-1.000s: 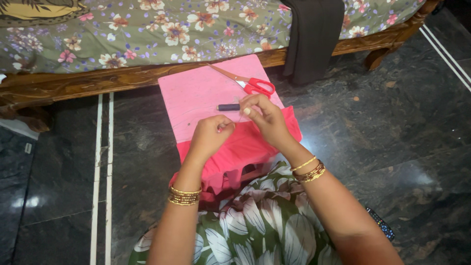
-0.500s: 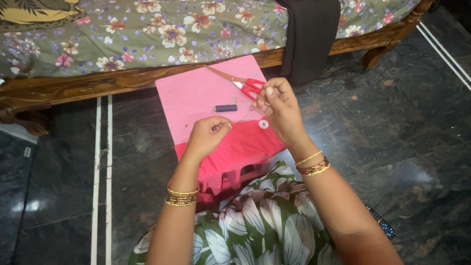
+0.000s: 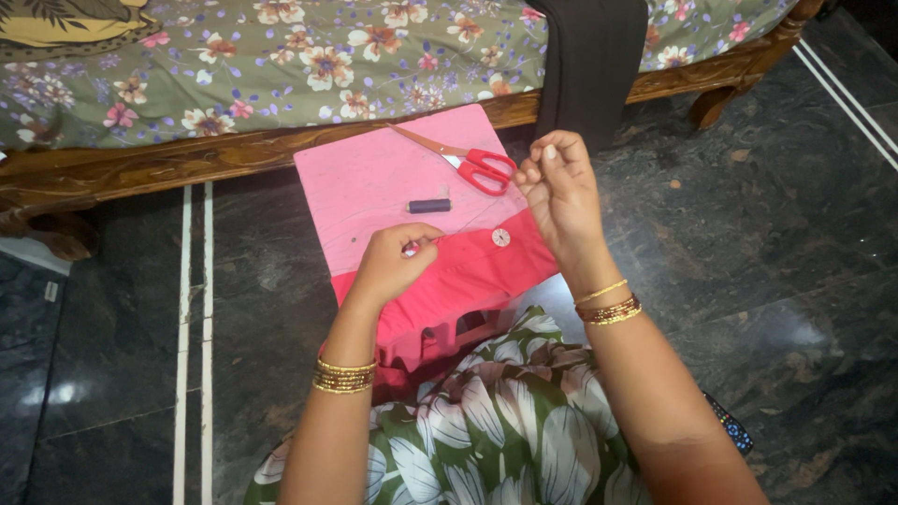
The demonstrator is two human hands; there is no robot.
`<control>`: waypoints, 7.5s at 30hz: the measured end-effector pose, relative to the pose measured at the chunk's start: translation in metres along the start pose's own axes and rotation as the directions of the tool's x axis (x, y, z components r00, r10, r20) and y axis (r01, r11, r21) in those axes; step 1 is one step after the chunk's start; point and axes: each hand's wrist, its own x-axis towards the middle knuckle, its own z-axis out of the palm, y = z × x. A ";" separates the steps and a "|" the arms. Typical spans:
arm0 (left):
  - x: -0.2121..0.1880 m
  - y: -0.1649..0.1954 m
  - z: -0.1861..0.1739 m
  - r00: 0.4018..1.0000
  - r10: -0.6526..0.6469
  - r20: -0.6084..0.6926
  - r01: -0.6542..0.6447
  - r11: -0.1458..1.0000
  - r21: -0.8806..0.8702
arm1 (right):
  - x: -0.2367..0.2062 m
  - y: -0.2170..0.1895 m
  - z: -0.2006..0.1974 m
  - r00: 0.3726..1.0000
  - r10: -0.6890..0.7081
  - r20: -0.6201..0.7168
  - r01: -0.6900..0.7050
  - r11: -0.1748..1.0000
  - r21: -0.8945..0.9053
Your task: The person sits on the floor and hand-sews a button onto a pink garment using a needle and thread, repeatedly pushing the needle through the fabric and button. They pick up scissors, cut the thread, and continue working the thread with their hands.
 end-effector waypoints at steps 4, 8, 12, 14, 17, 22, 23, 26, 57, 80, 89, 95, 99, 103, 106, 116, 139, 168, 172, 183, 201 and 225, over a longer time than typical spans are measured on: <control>-0.001 0.004 -0.001 0.999 0.039 -0.001 -0.039 0.999 -0.003 | 0.001 -0.002 -0.002 1.000 0.001 -0.014 -0.001 1.000 0.002; -0.002 0.008 -0.001 1.000 0.028 -0.002 -0.028 0.999 0.019 | 0.001 0.000 -0.002 1.000 0.003 -0.002 -0.003 1.000 0.007; -0.003 0.008 0.004 0.998 0.064 -0.014 -0.064 0.998 0.006 | 0.002 0.003 -0.002 1.000 0.006 0.006 -0.005 0.999 -0.038; -0.003 0.006 0.005 0.995 0.096 -0.016 -0.096 0.995 0.030 | 0.001 0.004 -0.002 1.000 0.015 0.006 -0.014 0.993 -0.121; -0.002 0.004 0.006 0.993 0.120 -0.021 -0.119 0.992 0.042 | -0.003 0.006 -0.001 0.998 0.021 0.052 -0.006 0.964 -0.267; -0.001 0.004 0.006 0.993 0.114 -0.015 -0.113 0.993 0.029 | -0.006 0.009 0.009 0.977 0.037 0.210 0.123 0.708 -0.695; -0.002 0.004 0.006 0.994 0.104 -0.015 -0.104 0.994 0.027 | -0.008 0.009 0.013 0.951 0.019 0.310 0.244 0.570 -0.785; -0.001 0.005 0.006 0.991 0.132 -0.008 -0.132 0.991 -0.004 | -0.013 0.009 0.026 0.863 0.111 0.493 0.435 0.333 -0.837; -0.003 0.015 0.002 0.990 0.142 -0.009 -0.142 0.990 0.018 | -0.020 0.004 0.041 0.794 0.310 0.523 0.419 0.345 -0.840; -0.004 0.020 0.000 0.986 0.168 0.005 -0.168 0.986 0.007 | -0.018 0.009 0.031 0.780 0.373 0.502 0.365 0.381 -0.849; -0.002 0.009 0.001 0.991 0.136 0.011 -0.136 0.990 -0.023 | -0.016 0.012 0.028 0.787 0.359 0.502 0.351 0.409 -0.842; -0.001 0.005 0.002 0.997 0.072 0.005 -0.072 0.997 -0.012 | -0.017 0.015 0.023 0.806 0.388 0.447 0.263 0.441 -0.858; 0.000 0.002 0.002 0.998 0.058 -0.003 -0.058 0.998 0.007 | -0.020 0.020 0.019 0.828 0.398 0.395 0.199 0.451 -0.870; 0.002 -0.002 0.004 0.998 0.068 -0.002 -0.068 0.998 0.000 | -0.020 0.026 0.017 0.836 0.446 0.321 0.009 0.573 -0.819; 0.001 -0.003 0.004 0.997 0.072 0.003 -0.072 0.997 0.003 | -0.021 0.026 0.017 0.842 0.435 0.319 0.042 0.537 -0.842; 0.000 0.000 0.002 1.000 0.009 0.030 -0.005 0.995 -0.102 | -0.021 0.018 0.022 0.844 0.424 0.327 0.021 0.584 -0.812; 0.001 -0.004 0.004 0.999 0.004 0.035 0.002 0.985 -0.173 | -0.021 0.027 0.021 0.861 0.374 0.345 0.082 0.567 -0.820; 0.005 -0.002 0.007 1.000 0.010 -0.016 -0.012 0.996 -0.085 | -0.026 0.024 0.038 0.802 0.147 0.578 0.492 0.386 -0.781; 0.004 0.000 0.007 0.999 0.009 -0.031 -0.009 1.000 0.019 | -0.029 0.025 0.038 0.838 0.153 0.524 0.406 0.467 -0.786; 0.004 0.000 0.007 1.000 -0.008 -0.021 0.009 0.998 0.058 | -0.024 0.023 0.023 0.946 0.175 0.273 0.007 0.829 -0.559; 0.005 0.001 0.005 0.999 0.000 0.037 -0.001 1.000 0.029 | -0.011 0.007 0.021 0.985 0.036 0.170 -0.011 0.989 -0.147; 0.003 0.001 0.006 0.999 0.022 0.036 -0.021 0.999 -0.047 | -0.002 0.006 0.003 0.999 -0.019 0.036 0.028 0.968 -0.249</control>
